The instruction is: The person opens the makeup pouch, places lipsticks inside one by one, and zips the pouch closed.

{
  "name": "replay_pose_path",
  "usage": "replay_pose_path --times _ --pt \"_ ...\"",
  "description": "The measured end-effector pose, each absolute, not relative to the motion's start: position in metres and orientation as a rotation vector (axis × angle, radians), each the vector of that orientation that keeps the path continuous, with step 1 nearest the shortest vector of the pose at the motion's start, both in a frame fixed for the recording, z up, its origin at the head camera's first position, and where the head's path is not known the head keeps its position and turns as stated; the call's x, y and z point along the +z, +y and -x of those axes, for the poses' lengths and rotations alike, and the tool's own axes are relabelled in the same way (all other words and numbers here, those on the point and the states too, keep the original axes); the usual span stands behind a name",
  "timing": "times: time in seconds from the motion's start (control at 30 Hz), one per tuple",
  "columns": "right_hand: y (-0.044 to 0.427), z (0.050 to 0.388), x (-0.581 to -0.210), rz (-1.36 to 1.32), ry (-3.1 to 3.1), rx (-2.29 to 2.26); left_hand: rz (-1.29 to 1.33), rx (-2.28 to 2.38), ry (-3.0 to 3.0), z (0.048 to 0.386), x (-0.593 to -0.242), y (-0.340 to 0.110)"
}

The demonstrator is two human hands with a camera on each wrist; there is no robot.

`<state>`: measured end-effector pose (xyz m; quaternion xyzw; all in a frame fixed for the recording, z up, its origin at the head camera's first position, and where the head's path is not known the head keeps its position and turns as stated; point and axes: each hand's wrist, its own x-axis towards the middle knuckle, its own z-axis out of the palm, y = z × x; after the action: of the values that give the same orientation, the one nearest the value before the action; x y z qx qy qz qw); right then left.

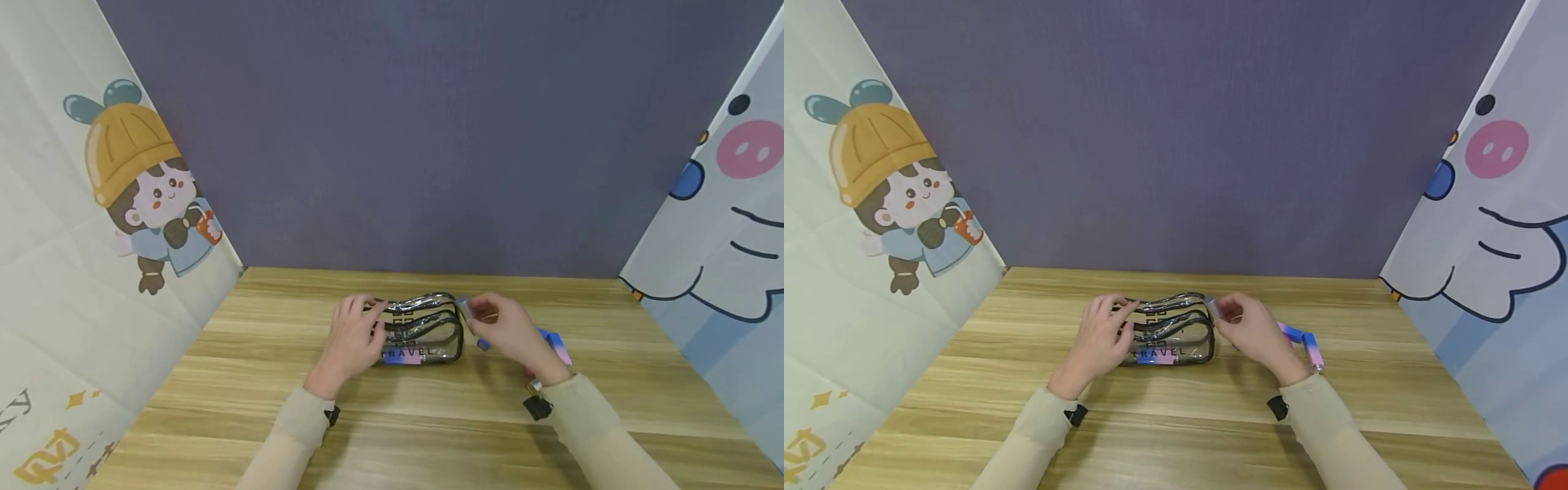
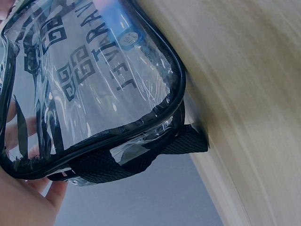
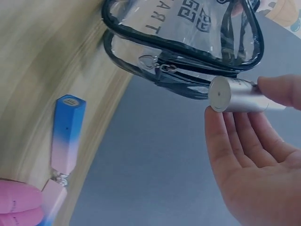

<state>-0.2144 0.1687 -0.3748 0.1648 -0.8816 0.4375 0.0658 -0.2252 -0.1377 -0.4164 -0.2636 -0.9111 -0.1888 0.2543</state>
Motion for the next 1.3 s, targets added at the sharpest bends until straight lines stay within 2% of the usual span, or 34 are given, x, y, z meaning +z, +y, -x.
replay_pose_path --times 0.53,1.3 --pt "0.136 0.186 -0.36 -0.427 -2.649 1.322 0.779 -0.538 -2.468 0.208 -0.418 -0.155" --pt "0.116 0.19 -0.354 -0.401 -2.577 1.387 0.797 -0.53 -2.464 0.205 -0.418 -0.16"
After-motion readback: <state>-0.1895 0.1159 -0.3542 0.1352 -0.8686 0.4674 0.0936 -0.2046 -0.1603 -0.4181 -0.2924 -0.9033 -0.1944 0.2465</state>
